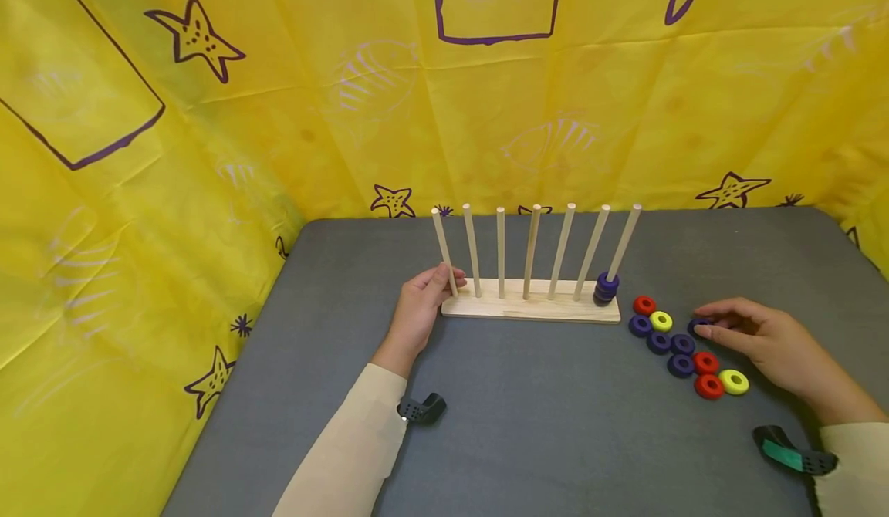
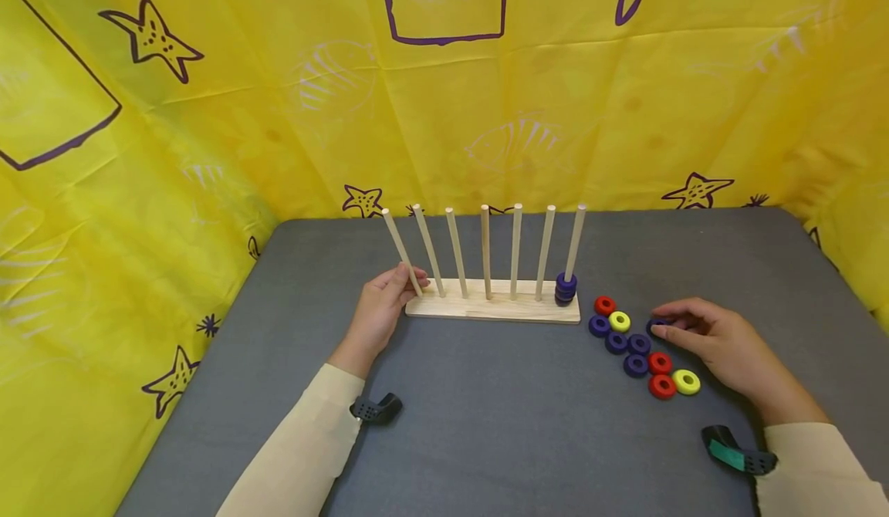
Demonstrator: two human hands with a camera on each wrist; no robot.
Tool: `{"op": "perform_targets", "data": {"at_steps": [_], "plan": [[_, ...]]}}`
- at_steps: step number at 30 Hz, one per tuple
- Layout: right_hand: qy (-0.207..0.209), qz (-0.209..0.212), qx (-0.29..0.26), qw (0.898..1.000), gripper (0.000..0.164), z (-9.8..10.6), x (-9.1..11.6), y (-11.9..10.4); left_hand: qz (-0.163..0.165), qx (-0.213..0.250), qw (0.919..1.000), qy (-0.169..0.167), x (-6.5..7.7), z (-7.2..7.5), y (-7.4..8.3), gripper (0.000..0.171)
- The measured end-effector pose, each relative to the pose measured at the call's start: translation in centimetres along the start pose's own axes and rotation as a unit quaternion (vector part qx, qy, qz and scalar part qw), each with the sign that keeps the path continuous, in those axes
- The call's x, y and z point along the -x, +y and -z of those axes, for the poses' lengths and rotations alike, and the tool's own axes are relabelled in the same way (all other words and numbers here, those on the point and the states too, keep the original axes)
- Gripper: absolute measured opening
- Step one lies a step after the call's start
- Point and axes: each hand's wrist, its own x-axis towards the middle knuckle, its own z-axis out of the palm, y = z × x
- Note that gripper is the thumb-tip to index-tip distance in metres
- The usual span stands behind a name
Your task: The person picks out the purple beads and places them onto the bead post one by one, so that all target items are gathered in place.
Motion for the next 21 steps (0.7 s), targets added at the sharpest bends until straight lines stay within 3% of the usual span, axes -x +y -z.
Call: {"op": "perform_targets", "data": {"at_steps": [10,21], "plan": [[0.006,0.057,0.008,0.998,0.03,0.2,0.0,0.29,0.002,-0.005,1.0,0.0,0.06,-0.05,0.15,0.044],[0.018,0.033,-0.007,0.999,0.03,0.31,0.18,0.22,0.003,-0.004,1.0,-0.001,0.06,-0.02,0.18,0.045]]}}
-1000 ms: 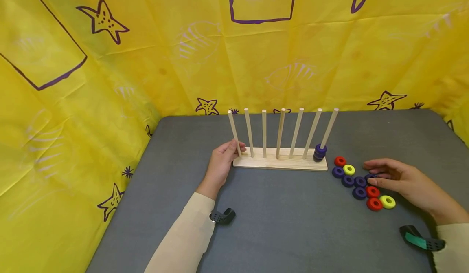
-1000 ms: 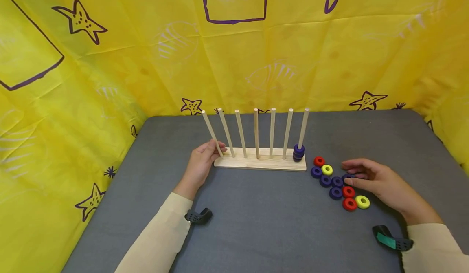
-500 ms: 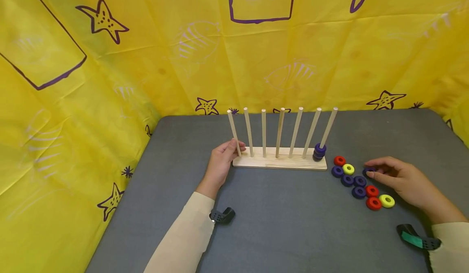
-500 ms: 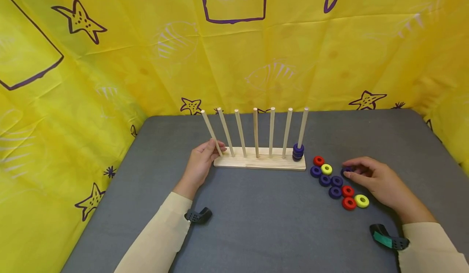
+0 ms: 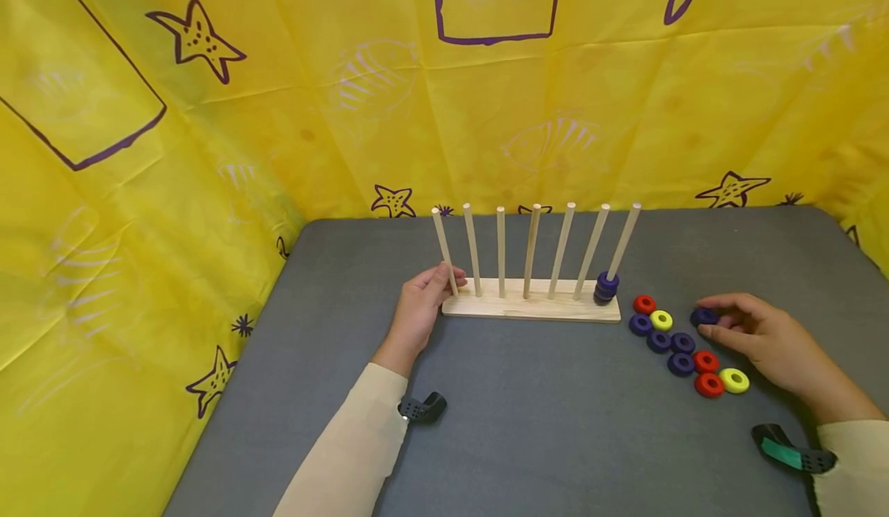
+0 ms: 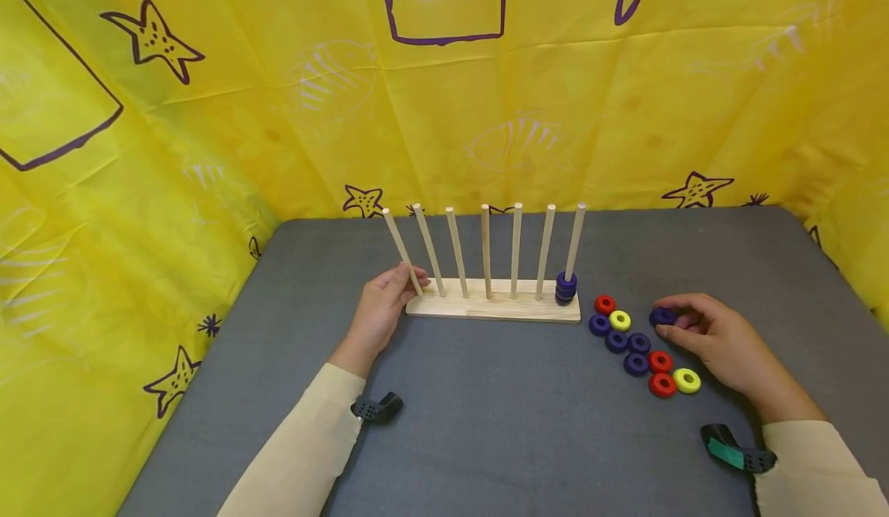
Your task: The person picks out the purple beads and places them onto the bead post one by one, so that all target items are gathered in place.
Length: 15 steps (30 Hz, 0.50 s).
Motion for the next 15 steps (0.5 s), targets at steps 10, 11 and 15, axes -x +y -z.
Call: {"op": "perform_targets", "data": {"at_steps": [10,11,15], "plan": [[0.034,-0.013,-0.001,0.999,0.032,-0.52,0.04,-0.11,0.002,-0.008,1.0,-0.001,-0.02,0.04,-0.08,0.047],[0.036,-0.017,0.001,0.999,0.032,-0.55,0.02,-0.14,0.001,-0.009,1.0,0.0,-0.04,0.04,-0.11,0.046],[0.044,-0.026,0.002,0.999,0.033,-0.62,-0.07,-0.27,0.0,-0.008,1.0,0.0,-0.05,0.08,-0.16,0.045]]}}
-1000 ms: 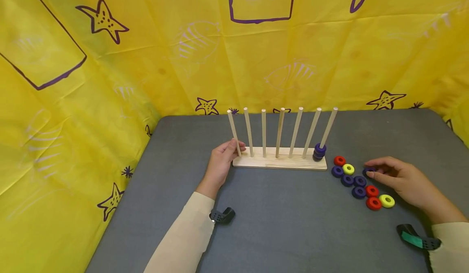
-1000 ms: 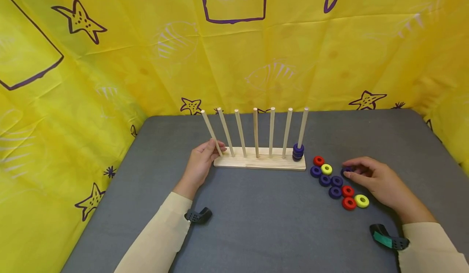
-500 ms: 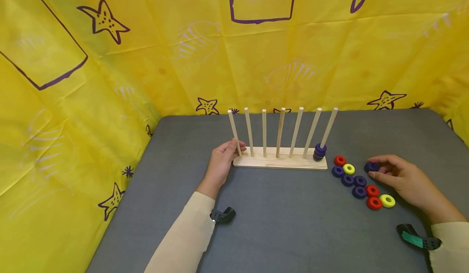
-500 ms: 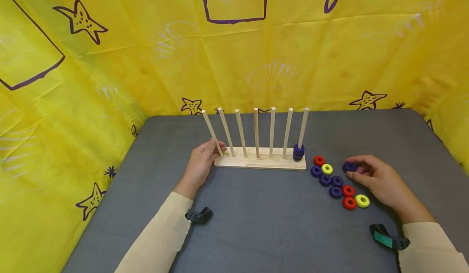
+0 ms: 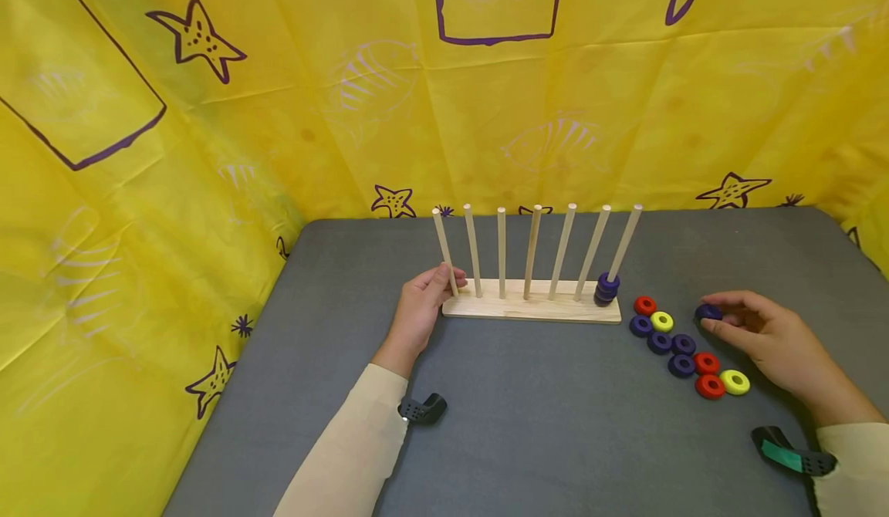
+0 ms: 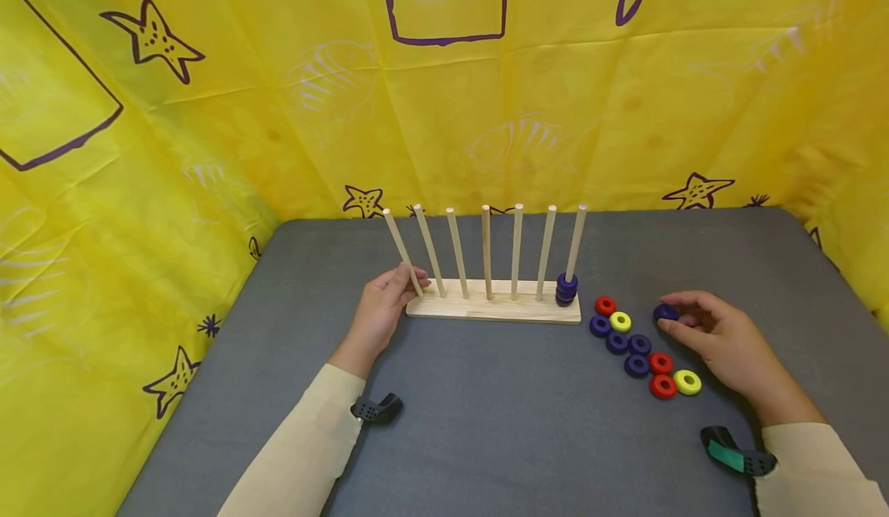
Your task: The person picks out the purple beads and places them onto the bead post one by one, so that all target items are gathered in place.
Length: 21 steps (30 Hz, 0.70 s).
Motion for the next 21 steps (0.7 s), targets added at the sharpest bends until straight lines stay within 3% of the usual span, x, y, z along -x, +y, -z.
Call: {"op": "perform_targets", "data": {"at_steps": [21], "plan": [[0.011,0.019,-0.04,0.999,0.028,0.06,0.18,-0.51,0.0,0.006,1.0,0.001,0.05,-0.04,0.09,0.044]]}}
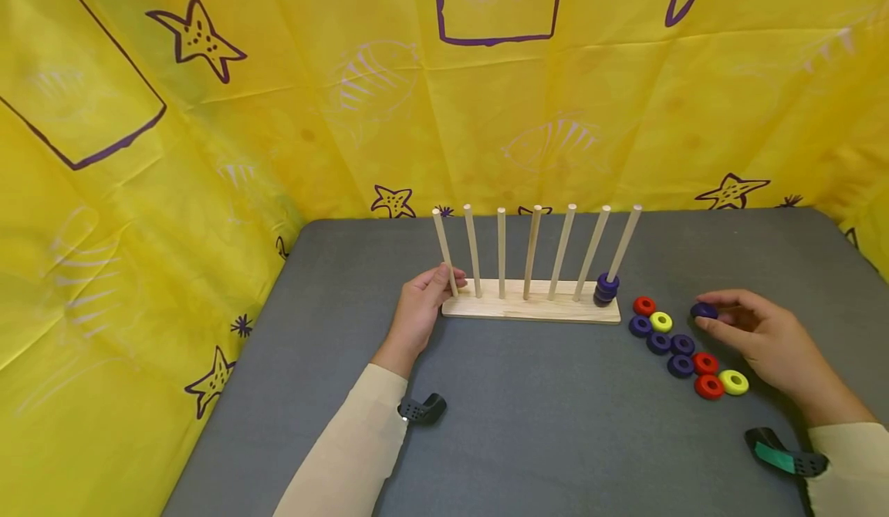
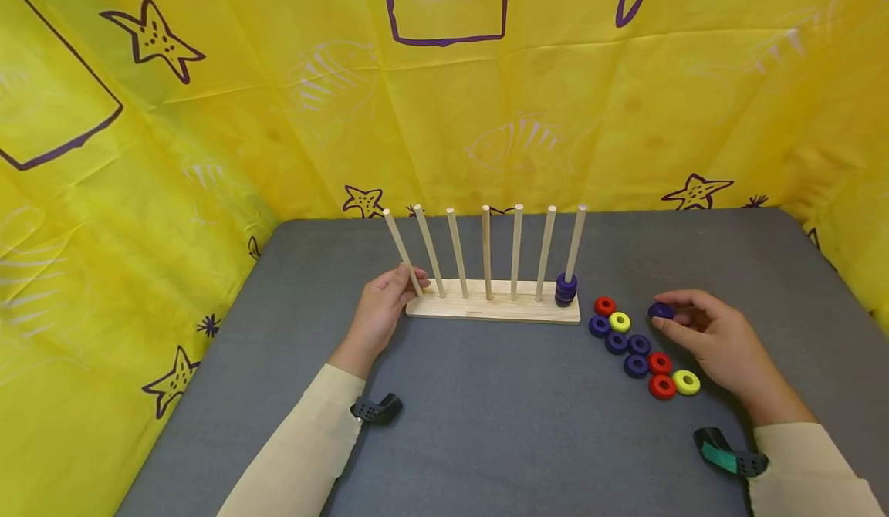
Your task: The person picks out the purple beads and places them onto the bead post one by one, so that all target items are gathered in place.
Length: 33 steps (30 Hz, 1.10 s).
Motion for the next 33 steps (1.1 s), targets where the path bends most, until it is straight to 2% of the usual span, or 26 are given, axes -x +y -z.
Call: {"op": "perform_targets", "data": {"at_steps": [12,24,33], "plan": [[0.013,0.021,-0.005,1.0,0.026,-0.5,-0.3,-1.1,-0.006,0.005,1.0,-0.003,0.0,0.2,0.1,0.045],[0.017,0.047,0.01,0.999,0.025,-0.7,-0.4,-3.4,-0.01,0.012,0.9998,-0.008,0.0,0.1,0.0,0.044],[0.014,0.117,0.009,0.993,0.029,-1.5,-0.8,-5.6,-0.008,0.012,0.9999,-0.006,0.0,0.0,-0.1,0.042]]}}
